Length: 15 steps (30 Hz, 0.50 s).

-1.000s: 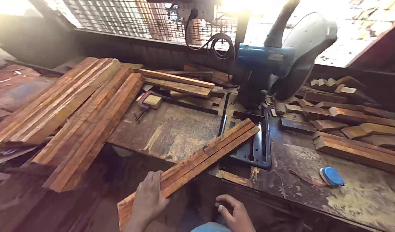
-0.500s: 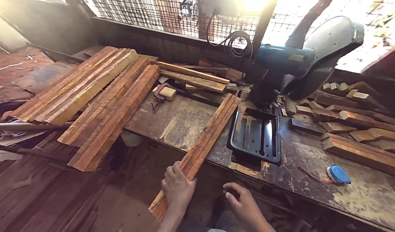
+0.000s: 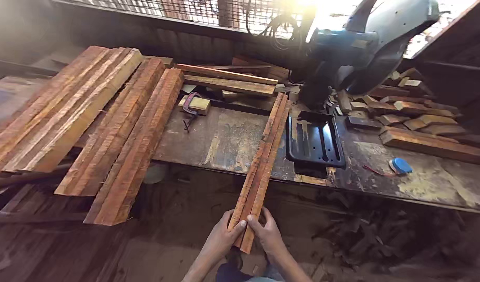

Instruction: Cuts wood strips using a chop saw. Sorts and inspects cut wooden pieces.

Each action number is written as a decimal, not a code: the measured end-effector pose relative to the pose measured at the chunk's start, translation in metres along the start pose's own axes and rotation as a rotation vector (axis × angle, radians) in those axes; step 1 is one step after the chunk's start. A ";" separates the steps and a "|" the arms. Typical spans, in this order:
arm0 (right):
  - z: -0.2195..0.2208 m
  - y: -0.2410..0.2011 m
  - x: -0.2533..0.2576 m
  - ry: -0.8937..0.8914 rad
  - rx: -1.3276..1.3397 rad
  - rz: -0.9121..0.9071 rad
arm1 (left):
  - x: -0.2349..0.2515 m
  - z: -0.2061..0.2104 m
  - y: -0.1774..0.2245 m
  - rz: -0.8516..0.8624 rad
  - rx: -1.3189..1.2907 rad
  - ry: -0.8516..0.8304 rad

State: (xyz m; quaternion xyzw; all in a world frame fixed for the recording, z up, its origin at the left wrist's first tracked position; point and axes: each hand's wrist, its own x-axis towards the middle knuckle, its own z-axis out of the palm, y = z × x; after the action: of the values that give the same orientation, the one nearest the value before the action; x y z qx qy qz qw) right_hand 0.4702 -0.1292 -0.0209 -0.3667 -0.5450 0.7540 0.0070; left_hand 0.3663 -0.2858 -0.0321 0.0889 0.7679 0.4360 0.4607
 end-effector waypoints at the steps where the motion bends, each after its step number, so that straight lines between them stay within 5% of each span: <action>1: 0.005 0.002 0.000 0.034 0.017 -0.026 | -0.002 -0.001 -0.004 0.024 -0.020 0.002; 6: -0.010 0.001 -0.021 0.059 0.359 0.018 | -0.003 -0.028 -0.012 0.103 -0.187 -0.046; 10: -0.046 0.023 -0.052 -0.107 0.687 0.027 | -0.005 -0.048 -0.029 0.066 -0.533 -0.202; 15: -0.044 0.042 -0.077 -0.052 0.606 0.077 | -0.007 -0.056 -0.035 -0.028 -0.734 -0.271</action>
State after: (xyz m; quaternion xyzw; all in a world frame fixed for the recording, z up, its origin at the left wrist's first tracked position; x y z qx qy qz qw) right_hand 0.5674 -0.1418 -0.0200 -0.3490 -0.2809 0.8910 0.0735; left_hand 0.3353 -0.3443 -0.0432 -0.0355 0.4943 0.6597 0.5650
